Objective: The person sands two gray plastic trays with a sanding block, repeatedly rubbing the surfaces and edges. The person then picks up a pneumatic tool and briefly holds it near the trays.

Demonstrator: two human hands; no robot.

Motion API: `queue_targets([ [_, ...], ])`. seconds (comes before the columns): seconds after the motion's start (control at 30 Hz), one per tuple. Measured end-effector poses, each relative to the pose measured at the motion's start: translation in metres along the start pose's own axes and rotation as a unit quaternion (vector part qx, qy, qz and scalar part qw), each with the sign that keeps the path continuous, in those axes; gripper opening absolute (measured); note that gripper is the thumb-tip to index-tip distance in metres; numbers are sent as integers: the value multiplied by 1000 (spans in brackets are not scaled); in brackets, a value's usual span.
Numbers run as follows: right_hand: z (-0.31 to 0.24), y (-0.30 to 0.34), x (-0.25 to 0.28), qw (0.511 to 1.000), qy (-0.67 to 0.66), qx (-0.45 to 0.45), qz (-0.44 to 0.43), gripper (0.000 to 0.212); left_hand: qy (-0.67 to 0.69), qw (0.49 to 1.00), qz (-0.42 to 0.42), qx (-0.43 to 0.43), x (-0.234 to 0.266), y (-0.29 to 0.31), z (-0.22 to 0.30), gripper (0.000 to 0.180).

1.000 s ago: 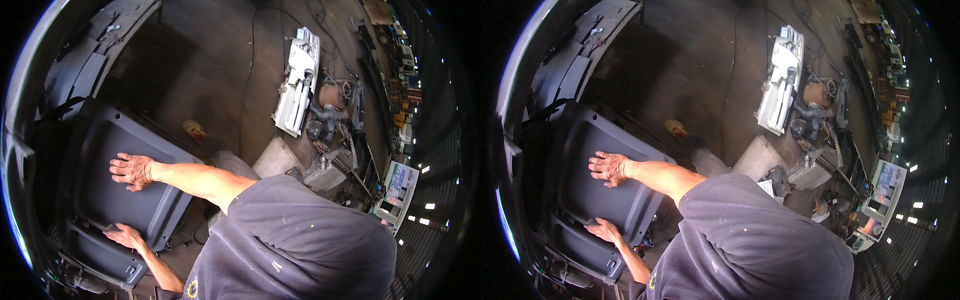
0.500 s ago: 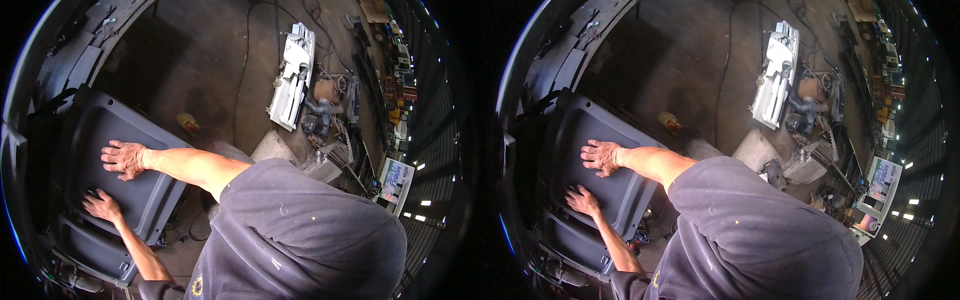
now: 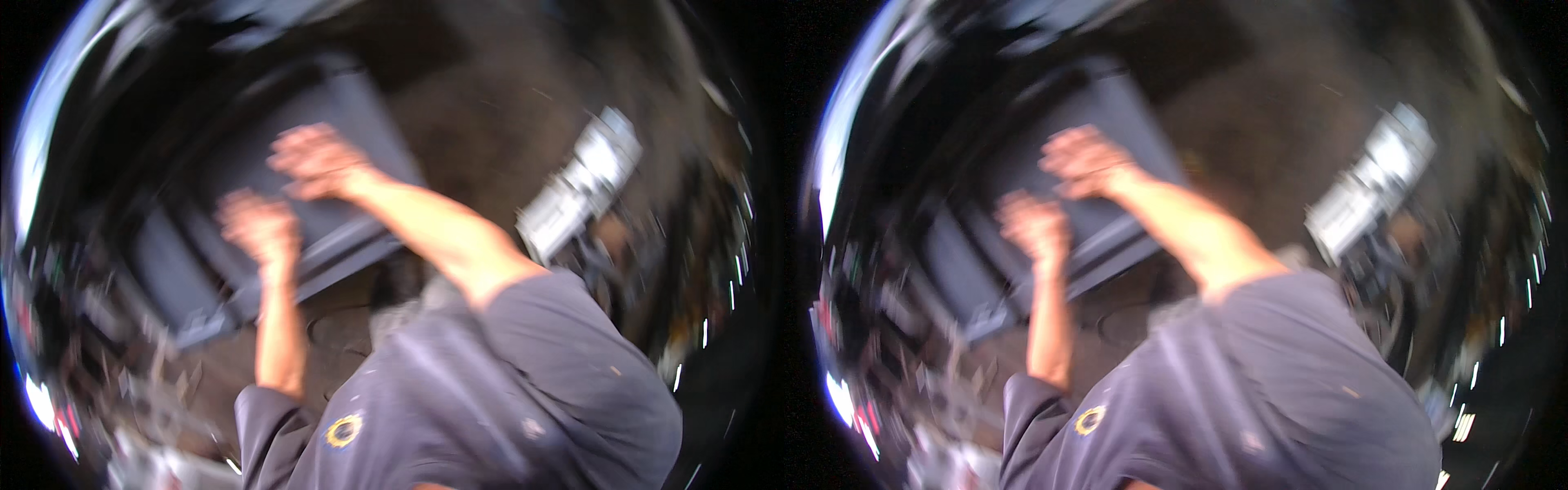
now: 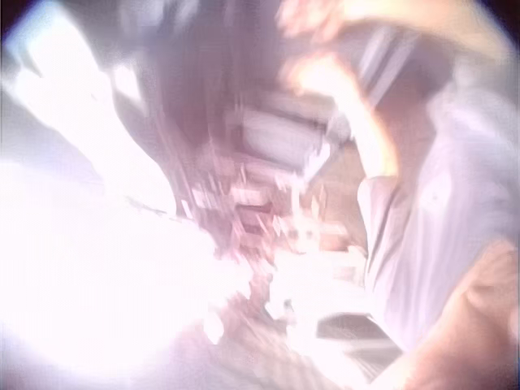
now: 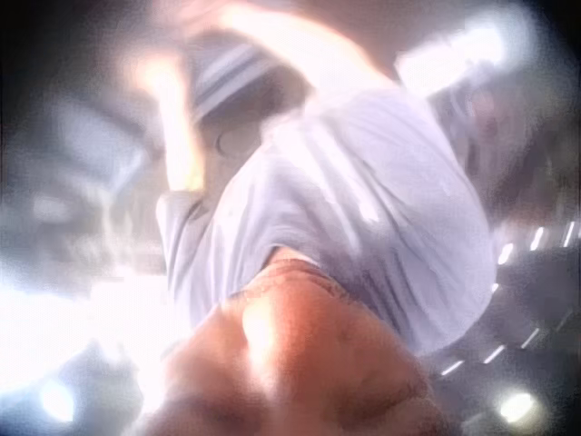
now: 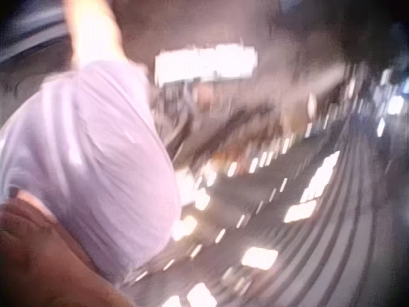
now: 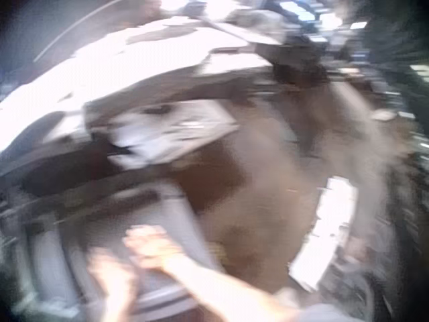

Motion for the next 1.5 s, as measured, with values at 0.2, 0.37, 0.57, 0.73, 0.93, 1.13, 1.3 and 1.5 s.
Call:
queue_targets([
  [0.2,-19,-21,7,993,91,31,70,61,113,972,120,165,17,-70,-84,72],
  [0.37,-18,-18,-5,991,115,39,49,61,95,991,82,37,20,-8,9,69],
  [0.57,-15,-14,-2,990,130,34,44,60,218,972,-18,90,2,96,-40,67],
  [0.73,-19,-17,-6,989,131,46,43,60,208,947,27,244,24,91,21,64],
  [0.93,-15,-18,-3,988,138,43,49,59,181,973,-27,141,38,82,7,47],
  [1.13,-23,-13,-3,989,131,53,45,57,204,978,-3,44,42,134,-20,56],
  [1.3,-23,-16,-3,991,117,52,47,57,617,781,-94,-5,76,102,112,60],
  [1.5,-21,-10,-4,990,121,45,47,58,208,974,-51,74,31,84,-38,81],
])
Point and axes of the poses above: each hand's wrist, its own y-axis away from the middle knuckle, its own x-axis out of the back of the hand, z = x × y, the point moved 10 cm from there along -y, towards the middle knuckle, and after that the axes turned 10 degrees about -x, right-handed, at the moved point
